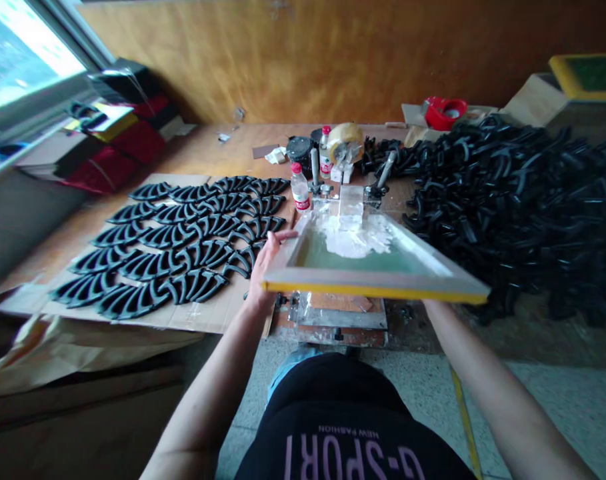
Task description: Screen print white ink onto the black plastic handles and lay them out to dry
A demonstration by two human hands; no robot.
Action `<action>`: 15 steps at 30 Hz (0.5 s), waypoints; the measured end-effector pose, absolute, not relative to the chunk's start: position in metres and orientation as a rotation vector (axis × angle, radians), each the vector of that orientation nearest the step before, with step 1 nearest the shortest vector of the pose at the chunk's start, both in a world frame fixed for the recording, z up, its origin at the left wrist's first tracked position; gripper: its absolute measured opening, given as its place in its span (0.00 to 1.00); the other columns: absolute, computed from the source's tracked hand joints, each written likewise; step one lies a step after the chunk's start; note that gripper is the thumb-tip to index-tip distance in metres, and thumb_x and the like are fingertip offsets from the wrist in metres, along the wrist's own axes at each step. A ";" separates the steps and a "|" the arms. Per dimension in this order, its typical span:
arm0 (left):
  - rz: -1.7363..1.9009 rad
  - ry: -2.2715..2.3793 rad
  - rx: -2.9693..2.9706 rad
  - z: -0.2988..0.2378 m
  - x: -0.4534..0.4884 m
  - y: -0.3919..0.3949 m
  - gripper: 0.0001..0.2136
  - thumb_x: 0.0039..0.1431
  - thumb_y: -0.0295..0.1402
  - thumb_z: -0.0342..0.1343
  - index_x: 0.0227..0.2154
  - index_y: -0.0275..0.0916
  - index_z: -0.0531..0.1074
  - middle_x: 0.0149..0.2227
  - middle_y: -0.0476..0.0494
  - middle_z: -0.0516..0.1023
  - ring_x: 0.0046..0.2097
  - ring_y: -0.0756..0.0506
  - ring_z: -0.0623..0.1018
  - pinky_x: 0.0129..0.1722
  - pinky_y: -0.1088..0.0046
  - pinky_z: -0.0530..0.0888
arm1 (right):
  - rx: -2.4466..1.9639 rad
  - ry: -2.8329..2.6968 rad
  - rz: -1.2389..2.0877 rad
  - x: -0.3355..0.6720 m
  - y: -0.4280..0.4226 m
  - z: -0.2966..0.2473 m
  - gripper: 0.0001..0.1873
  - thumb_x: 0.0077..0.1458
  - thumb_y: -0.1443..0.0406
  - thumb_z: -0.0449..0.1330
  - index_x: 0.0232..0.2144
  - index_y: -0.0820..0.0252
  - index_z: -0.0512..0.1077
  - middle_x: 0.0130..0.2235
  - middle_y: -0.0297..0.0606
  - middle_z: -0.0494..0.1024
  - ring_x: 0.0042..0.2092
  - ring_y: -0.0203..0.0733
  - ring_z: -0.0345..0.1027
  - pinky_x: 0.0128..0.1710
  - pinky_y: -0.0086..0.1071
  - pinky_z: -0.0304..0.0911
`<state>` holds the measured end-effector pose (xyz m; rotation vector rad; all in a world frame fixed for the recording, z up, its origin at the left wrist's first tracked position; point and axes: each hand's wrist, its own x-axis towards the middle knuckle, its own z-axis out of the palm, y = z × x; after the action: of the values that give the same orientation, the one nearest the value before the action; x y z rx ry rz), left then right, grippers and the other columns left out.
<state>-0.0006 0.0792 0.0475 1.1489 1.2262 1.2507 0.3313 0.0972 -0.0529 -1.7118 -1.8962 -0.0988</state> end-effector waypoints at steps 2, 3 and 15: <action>1.063 1.306 1.137 0.016 -0.012 0.060 0.23 0.59 0.52 0.51 0.45 0.38 0.75 0.35 0.45 0.77 0.30 0.50 0.73 0.26 0.76 0.69 | -1.756 -1.764 -0.118 0.339 0.115 -0.037 0.17 0.60 0.68 0.50 0.41 0.73 0.77 0.36 0.41 0.79 0.34 0.37 0.71 0.36 0.30 0.71; 0.975 1.330 1.124 -0.002 -0.015 0.053 0.24 0.58 0.50 0.54 0.49 0.39 0.73 0.34 0.46 0.77 0.29 0.50 0.73 0.26 0.77 0.68 | -1.737 -1.763 -0.114 0.335 0.124 -0.030 0.17 0.59 0.67 0.54 0.45 0.71 0.76 0.41 0.45 0.79 0.37 0.40 0.72 0.39 0.33 0.71; 0.716 1.613 1.229 -0.096 -0.016 0.052 0.26 0.56 0.41 0.57 0.58 0.42 0.66 0.29 0.50 0.75 0.30 0.49 0.74 0.31 0.75 0.69 | -1.385 -2.684 0.245 0.246 0.098 -0.020 0.09 0.57 0.72 0.54 0.35 0.59 0.73 0.37 0.40 0.78 0.41 0.42 0.69 0.39 0.31 0.60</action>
<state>-0.0158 0.0521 -0.0958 1.2291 1.6131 0.7161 0.2456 0.0981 -0.0200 -1.3853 -2.6840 0.2451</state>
